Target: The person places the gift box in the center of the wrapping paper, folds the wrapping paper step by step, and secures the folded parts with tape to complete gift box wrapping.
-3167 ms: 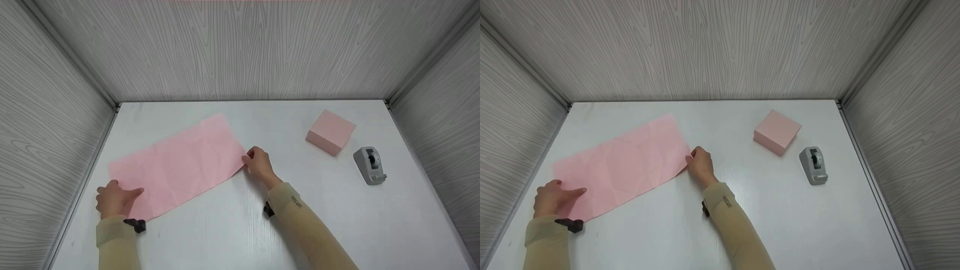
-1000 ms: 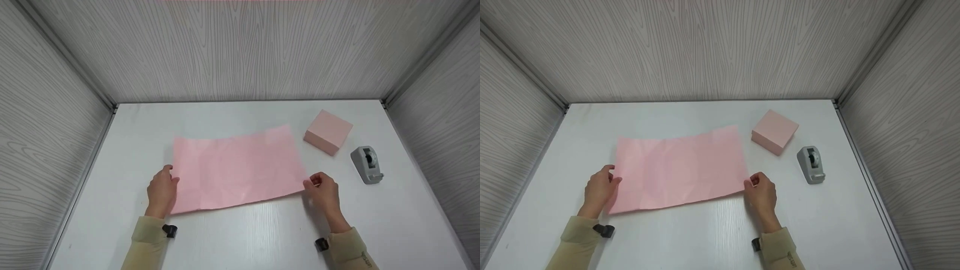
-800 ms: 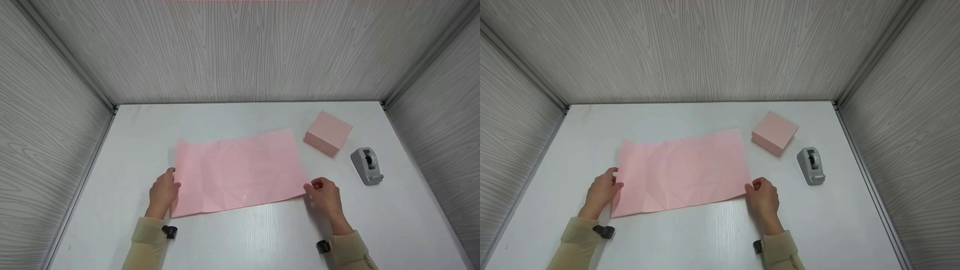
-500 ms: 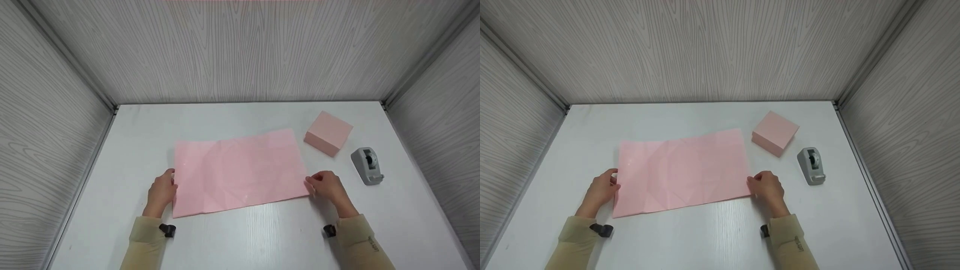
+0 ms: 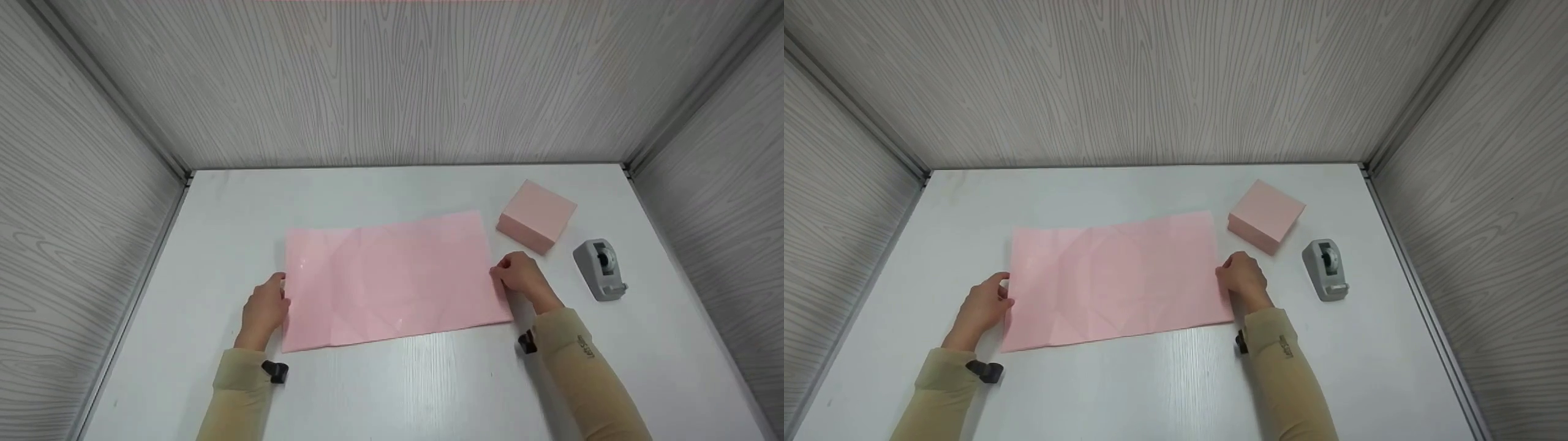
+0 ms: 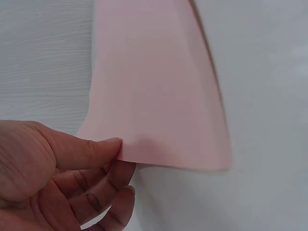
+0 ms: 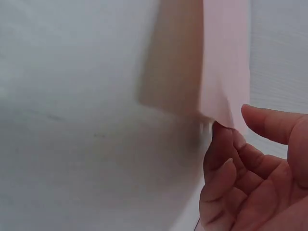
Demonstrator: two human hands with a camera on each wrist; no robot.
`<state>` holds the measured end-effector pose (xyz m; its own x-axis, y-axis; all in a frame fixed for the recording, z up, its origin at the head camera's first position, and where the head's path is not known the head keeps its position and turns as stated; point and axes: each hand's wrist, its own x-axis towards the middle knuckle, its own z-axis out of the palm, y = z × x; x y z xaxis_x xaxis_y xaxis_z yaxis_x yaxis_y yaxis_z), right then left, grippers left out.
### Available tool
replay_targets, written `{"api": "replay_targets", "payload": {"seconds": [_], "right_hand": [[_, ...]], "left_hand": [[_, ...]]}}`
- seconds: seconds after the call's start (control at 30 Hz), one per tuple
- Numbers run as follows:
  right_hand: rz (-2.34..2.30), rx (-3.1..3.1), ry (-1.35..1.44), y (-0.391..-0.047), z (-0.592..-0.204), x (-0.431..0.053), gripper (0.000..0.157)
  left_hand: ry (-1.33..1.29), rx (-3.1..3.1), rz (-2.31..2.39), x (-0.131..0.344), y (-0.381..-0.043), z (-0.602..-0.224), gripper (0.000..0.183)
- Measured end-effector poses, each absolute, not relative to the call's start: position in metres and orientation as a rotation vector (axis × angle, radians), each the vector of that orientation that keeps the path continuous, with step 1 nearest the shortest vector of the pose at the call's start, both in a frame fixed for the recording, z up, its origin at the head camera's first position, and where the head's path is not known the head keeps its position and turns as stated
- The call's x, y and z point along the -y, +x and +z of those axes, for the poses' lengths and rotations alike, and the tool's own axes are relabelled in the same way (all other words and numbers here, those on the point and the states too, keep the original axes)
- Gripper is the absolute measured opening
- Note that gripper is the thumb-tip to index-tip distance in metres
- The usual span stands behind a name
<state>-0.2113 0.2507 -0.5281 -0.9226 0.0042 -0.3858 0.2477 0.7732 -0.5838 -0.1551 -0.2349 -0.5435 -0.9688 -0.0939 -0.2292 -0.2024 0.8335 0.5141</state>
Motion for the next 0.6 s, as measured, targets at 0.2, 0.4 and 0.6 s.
{"api": "replay_targets", "payload": {"seconds": [0.2, 0.4, 0.6], "right_hand": [[-0.867, -2.604, 0.152, -0.209, -0.530, -0.255, 0.015], [-0.767, -2.607, 0.098, -0.194, -0.529, -0.263, 0.014], [-0.672, -2.613, 0.087, -0.181, -0.529, -0.272, 0.014]], "left_hand": [[-0.233, -2.805, 0.811, 0.234, -0.154, -0.541, 0.053], [-0.226, -2.762, 0.847, 0.230, -0.150, -0.538, 0.057], [-0.198, -2.733, 0.869, 0.225, -0.147, -0.538, 0.061]]}}
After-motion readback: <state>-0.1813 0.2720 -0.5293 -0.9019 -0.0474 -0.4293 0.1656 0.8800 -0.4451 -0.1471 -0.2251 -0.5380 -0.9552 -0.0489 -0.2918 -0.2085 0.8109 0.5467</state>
